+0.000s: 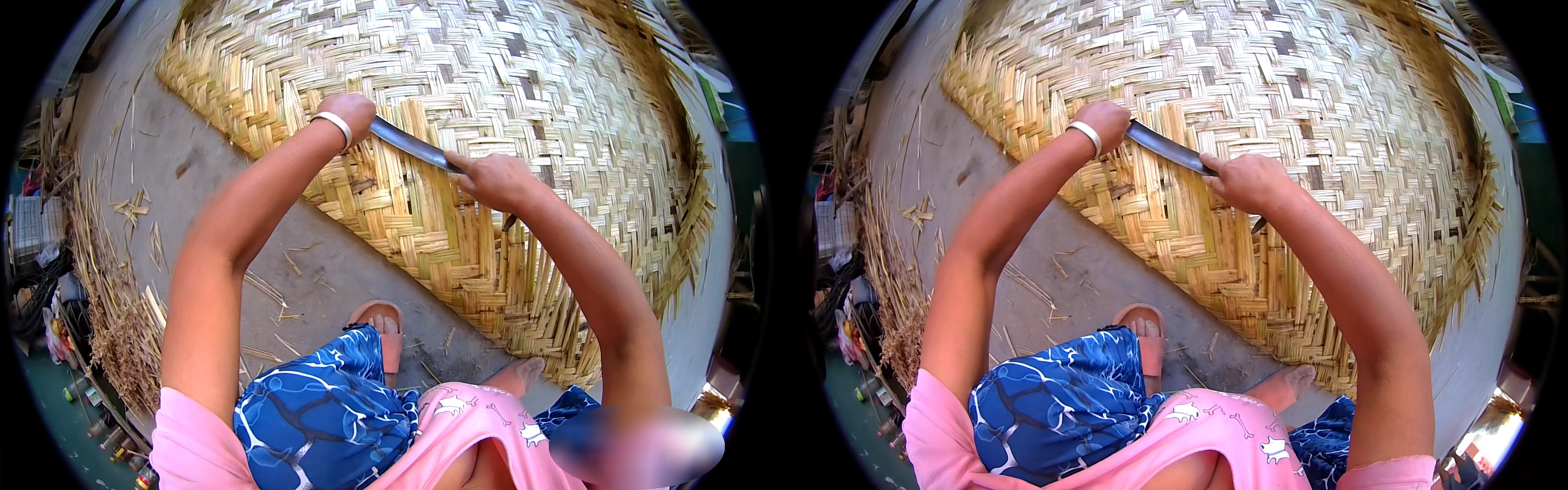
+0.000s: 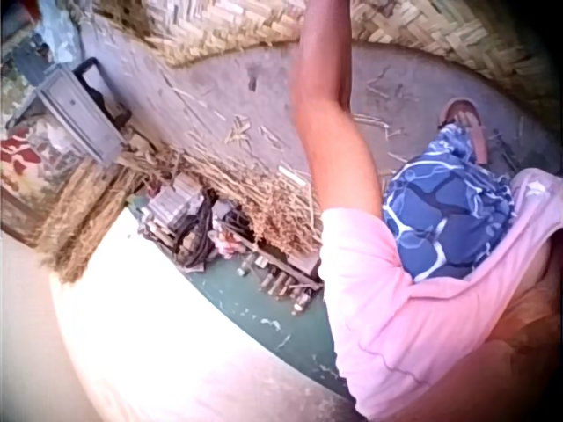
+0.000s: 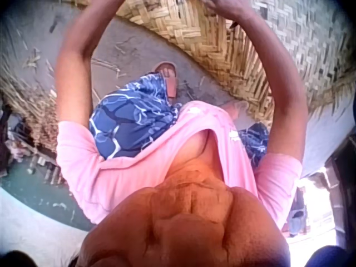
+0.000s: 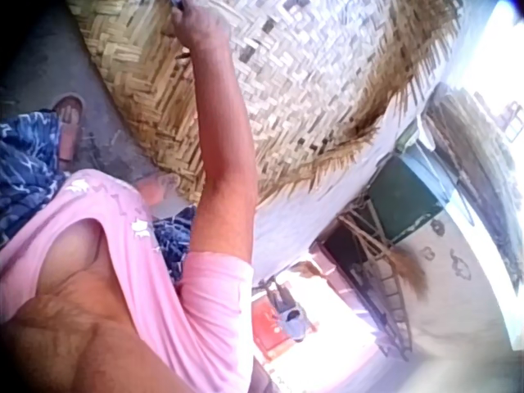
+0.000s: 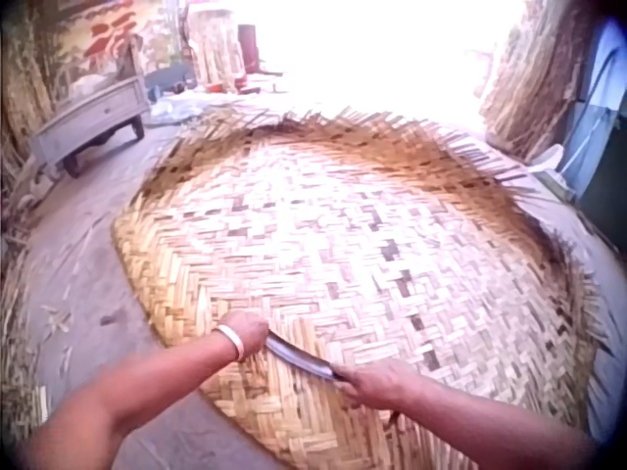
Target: The person sits on the floor and uses a curved knife to trim and adjust the edges of a large woven mat. They repeatedly tap and press the mat's edge with the knife to secure the weave and remove excess strands.
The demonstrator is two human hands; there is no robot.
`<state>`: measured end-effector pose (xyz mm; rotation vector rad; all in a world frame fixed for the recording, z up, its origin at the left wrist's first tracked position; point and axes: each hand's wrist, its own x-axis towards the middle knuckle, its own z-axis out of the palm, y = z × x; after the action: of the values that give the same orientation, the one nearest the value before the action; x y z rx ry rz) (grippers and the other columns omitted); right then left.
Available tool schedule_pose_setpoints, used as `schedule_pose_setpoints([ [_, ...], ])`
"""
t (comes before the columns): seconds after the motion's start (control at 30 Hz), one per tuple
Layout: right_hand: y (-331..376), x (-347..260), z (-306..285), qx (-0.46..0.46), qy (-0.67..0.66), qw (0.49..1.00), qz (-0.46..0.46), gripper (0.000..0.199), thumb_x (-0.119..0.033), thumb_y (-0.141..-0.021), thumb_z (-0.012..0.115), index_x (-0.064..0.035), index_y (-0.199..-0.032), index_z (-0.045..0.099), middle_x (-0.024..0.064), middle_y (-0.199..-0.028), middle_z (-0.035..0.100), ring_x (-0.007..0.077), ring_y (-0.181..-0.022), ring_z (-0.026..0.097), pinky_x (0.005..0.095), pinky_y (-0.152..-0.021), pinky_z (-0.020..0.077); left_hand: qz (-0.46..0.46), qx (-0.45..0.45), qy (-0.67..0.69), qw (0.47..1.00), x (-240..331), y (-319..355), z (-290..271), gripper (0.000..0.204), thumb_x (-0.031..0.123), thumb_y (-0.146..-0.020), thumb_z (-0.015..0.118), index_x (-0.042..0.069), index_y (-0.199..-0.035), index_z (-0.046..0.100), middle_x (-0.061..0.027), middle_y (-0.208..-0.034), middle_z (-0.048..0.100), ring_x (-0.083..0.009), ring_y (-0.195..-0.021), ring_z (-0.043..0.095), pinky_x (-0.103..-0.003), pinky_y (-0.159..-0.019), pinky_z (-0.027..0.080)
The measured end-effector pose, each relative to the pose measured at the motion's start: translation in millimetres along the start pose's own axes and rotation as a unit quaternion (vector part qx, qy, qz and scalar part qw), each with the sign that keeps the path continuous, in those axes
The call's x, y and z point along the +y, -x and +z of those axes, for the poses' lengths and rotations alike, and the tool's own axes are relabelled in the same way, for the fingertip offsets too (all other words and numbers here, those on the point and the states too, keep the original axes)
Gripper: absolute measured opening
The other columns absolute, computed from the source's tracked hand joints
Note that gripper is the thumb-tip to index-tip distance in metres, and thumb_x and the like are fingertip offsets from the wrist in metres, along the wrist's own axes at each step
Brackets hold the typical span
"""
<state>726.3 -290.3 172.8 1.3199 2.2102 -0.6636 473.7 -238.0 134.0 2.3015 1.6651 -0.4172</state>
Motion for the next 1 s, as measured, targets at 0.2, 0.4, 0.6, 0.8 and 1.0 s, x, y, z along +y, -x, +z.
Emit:
schedule_pose_setpoints([
  [0.2,-4.5,-1.3,-10.1,0.044,-0.002,0.998,0.047,0.041,-0.036,-0.098,0.041,-0.0184,-0.135,0.046,0.0111,-0.097,0.068,0.0281,-0.091,0.066,0.044,-0.075,0.0531,0.191,-0.292,0.403,0.846,81.7,80.0,12.9,0.031,0.033,-0.089,0.067,0.003,-0.094,0.069,-0.0088,-0.074,0.066,-0.0152,-0.07,0.061,-0.032,-0.069,0.05],
  [0.4,41.7,-18.2,-32.4,0.069,-0.02,0.997,0.027,0.043,-0.038,-0.096,0.045,-0.0186,-0.134,0.049,0.012,-0.089,0.069,0.0306,-0.082,0.067,0.0446,-0.07,0.0518,0.11,-0.126,0.538,0.826,-0.8,92.0,50.9,0.047,0.025,-0.087,0.069,0.0,-0.125,0.057,-0.007,-0.114,0.064,-0.0169,-0.087,0.066,-0.031,-0.078,0.053],
  [0.6,84.6,-30.2,-54.4,0.058,-0.4,0.915,-0.009,0.051,-0.037,-0.095,0.057,-0.0173,-0.14,0.048,-0.0004,-0.071,0.056,0.0068,-0.059,0.048,0.0262,-0.054,0.0412,-0.161,0.065,0.685,0.708,-9.1,42.3,46.5,0.033,0.019,-0.087,0.068,-0.001,-0.113,0.061,-0.0102,-0.097,0.067,-0.0126,-0.067,0.066,-0.024,-0.054,0.052],
  [0.8,107.9,-51.4,-30.9,-0.163,-0.631,0.756,-0.055,0.052,-0.031,-0.097,0.056,-0.0152,-0.144,0.041,-0.0069,-0.055,0.04,0.0023,-0.044,0.035,0.0193,-0.04,0.0263,-0.176,-0.001,0.728,0.663,5.6,34.2,66.9,0.017,0.02,-0.088,0.068,0.004,-0.09,0.062,-0.0039,-0.063,0.063,-0.0117,-0.048,0.06,-0.026,-0.04,0.047],
  [1.0,82.0,-48.4,-6.5,-0.153,-0.574,0.803,0.042,0.057,-0.044,-0.092,0.056,-0.0193,-0.142,0.046,-0.0053,-0.06,0.041,0.0039,-0.051,0.038,0.0209,-0.042,0.0273,-0.259,0.129,0.65,0.703,28.9,34.9,81.5,0.014,0.014,-0.087,0.064,0.004,-0.079,0.06,-0.0032,-0.059,0.06,-0.0105,-0.043,0.056,-0.026,-0.039,0.044],
])
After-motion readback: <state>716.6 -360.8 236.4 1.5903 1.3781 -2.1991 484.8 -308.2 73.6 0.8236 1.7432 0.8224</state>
